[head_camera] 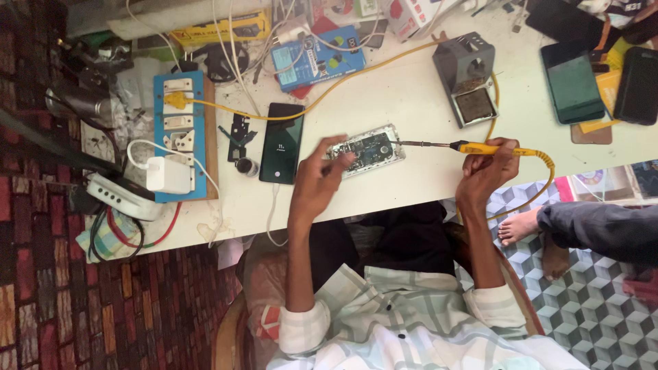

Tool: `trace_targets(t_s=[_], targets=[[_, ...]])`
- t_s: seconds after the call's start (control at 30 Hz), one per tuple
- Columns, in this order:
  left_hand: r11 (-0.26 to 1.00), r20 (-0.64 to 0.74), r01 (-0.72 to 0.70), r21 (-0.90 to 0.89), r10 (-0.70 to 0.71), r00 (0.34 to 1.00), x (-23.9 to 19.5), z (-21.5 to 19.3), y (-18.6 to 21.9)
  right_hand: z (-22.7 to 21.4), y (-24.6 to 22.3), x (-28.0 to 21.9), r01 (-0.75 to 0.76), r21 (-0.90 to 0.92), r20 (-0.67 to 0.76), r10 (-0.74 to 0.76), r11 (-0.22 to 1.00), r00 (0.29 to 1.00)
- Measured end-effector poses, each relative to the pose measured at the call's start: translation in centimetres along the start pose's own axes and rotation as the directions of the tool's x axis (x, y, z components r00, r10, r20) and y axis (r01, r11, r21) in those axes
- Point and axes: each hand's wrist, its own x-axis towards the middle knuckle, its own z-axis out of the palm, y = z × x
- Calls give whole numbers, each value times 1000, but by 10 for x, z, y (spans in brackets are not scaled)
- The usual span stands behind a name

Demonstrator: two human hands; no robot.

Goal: The person uses a soldering iron to work on a smartphone motherboard placed on a cluttered workbench. They hold the board steady with one hand while applying heat with the other, occasionally adjusting the position of the board and the iron.

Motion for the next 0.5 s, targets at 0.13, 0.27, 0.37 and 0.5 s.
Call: trace_targets(t_s=[0.13,0.27,0.37,0.5], targets=[[786,-81,-135,603,229,970,14,5,-4,9,-5,3,2,62,2,-2,998,1000],[643,-204,-165,748,459,865,7,21,-16,11,-17,-2,10,-48,15,-9,999,1000],[680,-308,1,733,330,892,5,28,-18,18,-17,0,16,-33,27,-16,999,1000],[774,-315,112,623,116,942,-10,45,-18,18,-20,-2,13,-25,54,-12,1000,998]])
